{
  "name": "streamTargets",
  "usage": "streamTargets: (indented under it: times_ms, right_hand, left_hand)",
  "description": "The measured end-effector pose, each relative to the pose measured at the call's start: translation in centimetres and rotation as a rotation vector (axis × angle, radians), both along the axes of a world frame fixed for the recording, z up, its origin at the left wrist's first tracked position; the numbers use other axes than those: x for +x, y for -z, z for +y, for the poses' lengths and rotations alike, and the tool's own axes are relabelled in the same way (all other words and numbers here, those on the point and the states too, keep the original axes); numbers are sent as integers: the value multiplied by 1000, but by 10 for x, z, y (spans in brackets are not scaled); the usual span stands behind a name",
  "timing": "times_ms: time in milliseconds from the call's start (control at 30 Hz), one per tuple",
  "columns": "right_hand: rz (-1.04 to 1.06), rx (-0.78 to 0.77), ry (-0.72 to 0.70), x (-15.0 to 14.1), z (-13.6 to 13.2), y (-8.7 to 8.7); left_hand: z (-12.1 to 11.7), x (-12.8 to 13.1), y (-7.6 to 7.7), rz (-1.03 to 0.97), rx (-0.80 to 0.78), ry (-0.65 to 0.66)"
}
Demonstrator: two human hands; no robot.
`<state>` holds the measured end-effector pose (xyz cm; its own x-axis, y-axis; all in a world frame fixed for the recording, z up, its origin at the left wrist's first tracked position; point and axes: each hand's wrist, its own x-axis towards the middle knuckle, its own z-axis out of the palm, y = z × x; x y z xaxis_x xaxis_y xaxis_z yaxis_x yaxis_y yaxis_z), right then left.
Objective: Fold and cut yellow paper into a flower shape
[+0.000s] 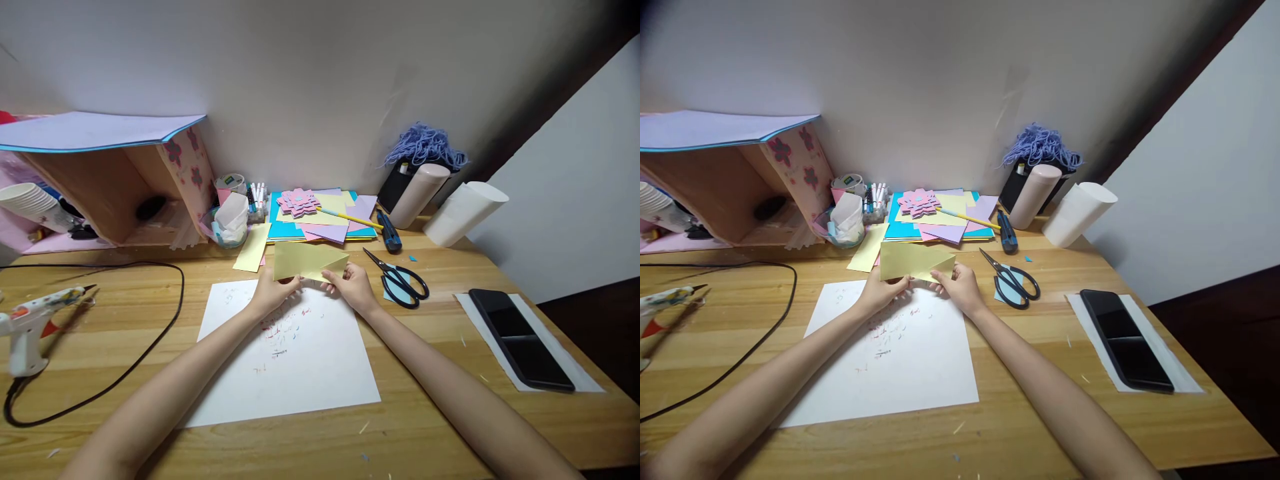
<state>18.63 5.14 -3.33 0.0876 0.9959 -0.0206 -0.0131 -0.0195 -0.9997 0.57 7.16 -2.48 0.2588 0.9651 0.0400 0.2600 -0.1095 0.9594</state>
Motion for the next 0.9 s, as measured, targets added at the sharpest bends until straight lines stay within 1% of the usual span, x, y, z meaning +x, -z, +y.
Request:
streamTargets:
  times_ms: [133, 300, 433, 667, 767, 900]
  right_hand:
    - [-20, -6, 25, 1, 0, -1]
    - [-19, -16, 59, 5, 3, 0]
    - [-13, -22, 79, 6, 3, -2]
    - [-8, -39, 102, 5, 2, -4]
    - [-2, -32, 105, 5, 2, -4]
    - [40, -8, 110, 9, 3, -4]
  left_hand:
    - [2, 0, 3, 27, 65, -104]
    - [7, -3, 5, -29, 36, -196]
    - [9, -5, 4, -5, 64, -292]
    - [12, -9, 4, -18, 97, -353]
    - [13, -11, 5, -29, 80, -365]
    - [18, -14, 6, -77, 72, -417]
